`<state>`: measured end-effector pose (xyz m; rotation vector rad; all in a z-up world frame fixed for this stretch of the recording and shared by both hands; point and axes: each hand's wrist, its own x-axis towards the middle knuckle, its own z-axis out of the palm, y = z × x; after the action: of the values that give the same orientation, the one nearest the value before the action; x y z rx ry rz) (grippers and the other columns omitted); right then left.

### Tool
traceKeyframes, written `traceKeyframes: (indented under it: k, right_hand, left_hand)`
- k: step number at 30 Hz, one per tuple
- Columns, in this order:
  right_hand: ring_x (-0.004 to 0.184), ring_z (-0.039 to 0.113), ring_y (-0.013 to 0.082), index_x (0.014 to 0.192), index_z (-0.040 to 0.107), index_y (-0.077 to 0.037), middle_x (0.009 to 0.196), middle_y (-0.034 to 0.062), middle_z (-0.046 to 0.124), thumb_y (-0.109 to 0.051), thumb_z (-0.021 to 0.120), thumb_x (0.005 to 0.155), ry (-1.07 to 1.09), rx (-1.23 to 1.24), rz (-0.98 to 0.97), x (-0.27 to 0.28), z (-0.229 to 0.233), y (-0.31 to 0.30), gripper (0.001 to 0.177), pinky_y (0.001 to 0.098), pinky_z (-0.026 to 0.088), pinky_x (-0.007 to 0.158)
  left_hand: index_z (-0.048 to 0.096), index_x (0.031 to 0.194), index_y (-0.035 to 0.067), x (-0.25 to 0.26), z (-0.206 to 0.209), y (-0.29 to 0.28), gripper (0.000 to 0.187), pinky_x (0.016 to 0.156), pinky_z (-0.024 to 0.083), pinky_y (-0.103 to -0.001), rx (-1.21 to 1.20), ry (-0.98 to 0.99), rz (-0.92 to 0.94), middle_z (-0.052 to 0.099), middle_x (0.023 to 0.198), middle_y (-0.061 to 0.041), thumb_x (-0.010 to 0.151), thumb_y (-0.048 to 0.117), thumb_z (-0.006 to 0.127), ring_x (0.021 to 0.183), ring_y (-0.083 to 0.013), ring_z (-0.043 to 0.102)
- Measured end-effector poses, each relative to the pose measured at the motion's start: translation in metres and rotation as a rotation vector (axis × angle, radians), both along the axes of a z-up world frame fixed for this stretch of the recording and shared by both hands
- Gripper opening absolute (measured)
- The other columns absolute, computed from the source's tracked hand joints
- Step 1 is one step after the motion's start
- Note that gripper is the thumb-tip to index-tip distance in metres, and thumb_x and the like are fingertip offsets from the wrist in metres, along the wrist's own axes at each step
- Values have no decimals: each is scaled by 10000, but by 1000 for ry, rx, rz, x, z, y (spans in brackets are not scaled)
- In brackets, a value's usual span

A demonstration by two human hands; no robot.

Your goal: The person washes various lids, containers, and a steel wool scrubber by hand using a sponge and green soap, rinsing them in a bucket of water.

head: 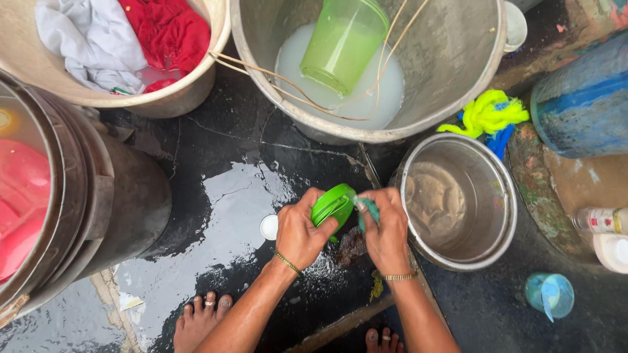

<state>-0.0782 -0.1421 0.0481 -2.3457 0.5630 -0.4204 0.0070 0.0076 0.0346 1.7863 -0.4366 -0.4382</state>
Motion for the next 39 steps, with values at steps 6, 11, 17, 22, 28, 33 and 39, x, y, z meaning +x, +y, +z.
traceKeyframes:
  k: [6, 11, 17, 22, 28, 33, 39]
  right_hand:
    - [865, 652, 261, 1032, 692, -25, 964, 108, 610, -8, 693, 912, -55, 63, -25, -2, 6, 2, 122, 355, 512, 765]
    - [897, 646, 244, 1044, 687, -31, 980, 109, 600, -15, 673, 918, -24, 11, 40, -8, 7, 0, 128, 336, 513, 774]
    - [887, 646, 215, 1054, 689, -41, 970, 85, 611, -49, 680, 927, 61, 170, -29, -4, -2, -7, 127, 341, 512, 784]
    - [1050, 621, 236, 1051, 650, -30, 1133, 118, 599, -76, 663, 959, -87, 85, 109, -6, 7, 1, 104, 335, 498, 882]
    - [1066, 655, 134, 1089, 592, -57, 1229, 28, 695, -144, 588, 1004, 13, 452, 28, -7, -9, -14, 122, 290, 534, 891]
    - [950, 604, 135, 1127, 569, -62, 1096, 73, 652, -134, 592, 1039, 58, 581, -19, -11, -13, -29, 116, 307, 541, 804]
    - [1062, 641, 254, 1095, 575, -53, 1183, 107, 650, 15, 681, 867, 33, 35, 331, -15, 34, -12, 261, 379, 529, 892]
  left_hand:
    - [680, 963, 40, 0, -2, -3, 209, 492, 500, -321, 8, 33, -20, 662, 583, -98, 777, 100, 754, 477, -134, 653]
    - [678, 972, 36, -9, -7, -3, 196, 507, 505, -324, 4, 85, -30, 682, 612, -97, 783, 60, 722, 510, -131, 671]
    - [672, 985, 47, -3, -14, -1, 189, 514, 515, -299, -81, 147, -34, 729, 675, -56, 798, 47, 689, 525, -109, 649]
    - [671, 987, 38, -11, -21, -2, 187, 565, 542, -274, -154, 170, -43, 732, 702, -35, 800, 32, 677, 600, -73, 681]
    - [655, 1011, 46, -5, -32, -1, 220, 649, 545, -268, -174, 211, -54, 725, 771, -35, 797, 3, 678, 686, -79, 663]
    - [610, 1101, 53, -2, -40, 2, 281, 762, 558, -258, -394, 322, -105, 690, 959, -28, 840, -2, 701, 882, -75, 651]
    - [623, 1177, 96, 14, -17, 11, 508, 866, 598, -247, -302, 486, -582, 736, 1001, -5, 727, 90, 858, 934, -69, 707]
